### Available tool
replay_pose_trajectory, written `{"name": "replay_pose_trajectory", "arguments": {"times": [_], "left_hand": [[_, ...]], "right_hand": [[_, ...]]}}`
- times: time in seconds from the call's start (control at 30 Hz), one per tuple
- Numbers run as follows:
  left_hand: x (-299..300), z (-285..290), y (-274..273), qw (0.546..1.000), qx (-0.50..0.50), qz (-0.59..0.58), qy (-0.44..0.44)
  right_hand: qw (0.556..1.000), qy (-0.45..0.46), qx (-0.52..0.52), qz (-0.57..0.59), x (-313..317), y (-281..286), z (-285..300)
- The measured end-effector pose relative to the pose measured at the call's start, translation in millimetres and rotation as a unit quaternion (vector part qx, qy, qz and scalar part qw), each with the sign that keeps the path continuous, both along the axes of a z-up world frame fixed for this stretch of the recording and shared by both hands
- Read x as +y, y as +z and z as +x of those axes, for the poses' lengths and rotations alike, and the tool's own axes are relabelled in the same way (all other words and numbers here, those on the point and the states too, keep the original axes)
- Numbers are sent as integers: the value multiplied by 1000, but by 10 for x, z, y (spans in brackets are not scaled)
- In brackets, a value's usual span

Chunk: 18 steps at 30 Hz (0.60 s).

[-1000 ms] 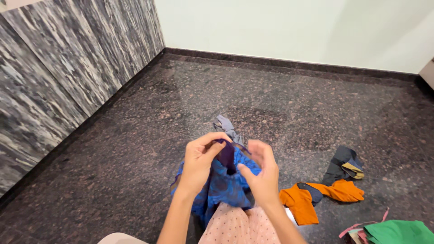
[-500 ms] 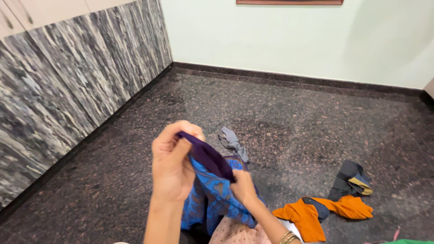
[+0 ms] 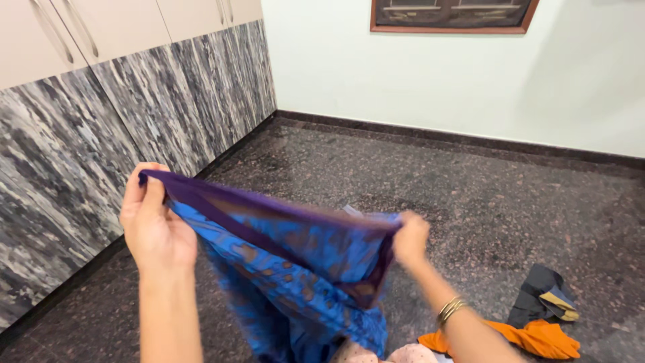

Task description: The person folds a blue patterned cloth with a purple border by hand while sitting on the floor. They repeatedly align edges, fold the cloth in half, and smooth it before placing the finished folded piece on a nearby bed.

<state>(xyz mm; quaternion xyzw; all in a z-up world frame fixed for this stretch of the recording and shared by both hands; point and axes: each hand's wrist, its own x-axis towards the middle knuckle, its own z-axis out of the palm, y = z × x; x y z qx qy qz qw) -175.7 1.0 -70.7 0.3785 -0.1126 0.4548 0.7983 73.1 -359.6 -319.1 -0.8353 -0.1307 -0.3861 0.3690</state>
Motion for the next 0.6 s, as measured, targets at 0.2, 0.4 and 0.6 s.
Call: {"name": "replay_pose_trajectory", "arguments": {"times": [0.2,0.4,0.6], "left_hand": [[224,498,218,997,-25,43,56],[434,525,551,984,-169,7,59],[239,538,158,993,-76,28,84]], "right_hand": [[956,-104,-245,120,-939,2145,84],[960,-210,-161,-88,-1693,1859,-589],[948,-255,157,-104,-2295,103,-616]]}}
